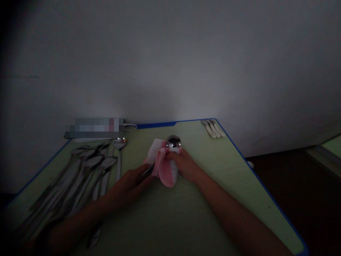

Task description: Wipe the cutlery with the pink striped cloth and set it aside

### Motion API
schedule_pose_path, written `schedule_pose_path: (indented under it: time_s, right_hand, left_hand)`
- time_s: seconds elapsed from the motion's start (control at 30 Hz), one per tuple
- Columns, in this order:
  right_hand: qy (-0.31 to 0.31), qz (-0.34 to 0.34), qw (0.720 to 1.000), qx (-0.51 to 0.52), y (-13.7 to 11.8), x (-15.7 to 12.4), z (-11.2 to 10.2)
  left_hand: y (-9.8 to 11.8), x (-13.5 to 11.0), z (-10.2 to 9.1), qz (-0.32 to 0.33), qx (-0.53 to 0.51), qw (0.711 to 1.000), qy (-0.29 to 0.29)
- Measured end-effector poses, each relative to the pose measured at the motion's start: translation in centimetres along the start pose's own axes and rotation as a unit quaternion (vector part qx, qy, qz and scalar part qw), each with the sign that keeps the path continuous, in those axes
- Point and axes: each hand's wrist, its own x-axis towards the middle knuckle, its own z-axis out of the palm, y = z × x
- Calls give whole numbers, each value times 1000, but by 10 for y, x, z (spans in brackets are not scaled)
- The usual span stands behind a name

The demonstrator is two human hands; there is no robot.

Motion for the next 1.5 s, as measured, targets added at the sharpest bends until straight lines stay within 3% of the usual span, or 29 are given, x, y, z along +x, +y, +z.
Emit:
schedule_pose_path:
  time_s: [0.37, 0.43, 0.53, 0.63, 0.87, 1.07, 1.23, 1.37, 1.5]
  right_hand:
    - [-6, -72, 995, 72, 4, 4, 3]
    - [16, -71, 995, 75, 5, 7, 1]
    - [99, -119, 986, 63, 7, 11, -3]
    - [151, -183, 972, -6, 6, 12, -8]
    - [85, -208, 958, -180, -5, 4, -10]
    - [176, -237, 911, -286, -5, -2, -7]
    - [228, -189, 946, -130, 15, -7, 7]
    - [197, -157, 967, -46, 25, -5, 17]
    - [158, -146, 975, -63, 26, -4, 20]
  left_hand:
    - [-2, 0, 1, -11, -60, 998, 16]
    - [-2, 0, 0, -15, -58, 998, 11]
    - [-2, 0, -1, -18, -32, 999, -2]
    - [-2, 0, -1, -9, 2, 1000, -12]
    - [2, -5, -4, 11, 34, 999, -26]
    - [1, -8, -6, 24, 13, 999, -29]
    - [0, -9, -8, 24, -13, 999, -35]
    - [-3, -8, -7, 20, -20, 999, -36]
    - [-6, -5, -4, 9, -54, 998, -20]
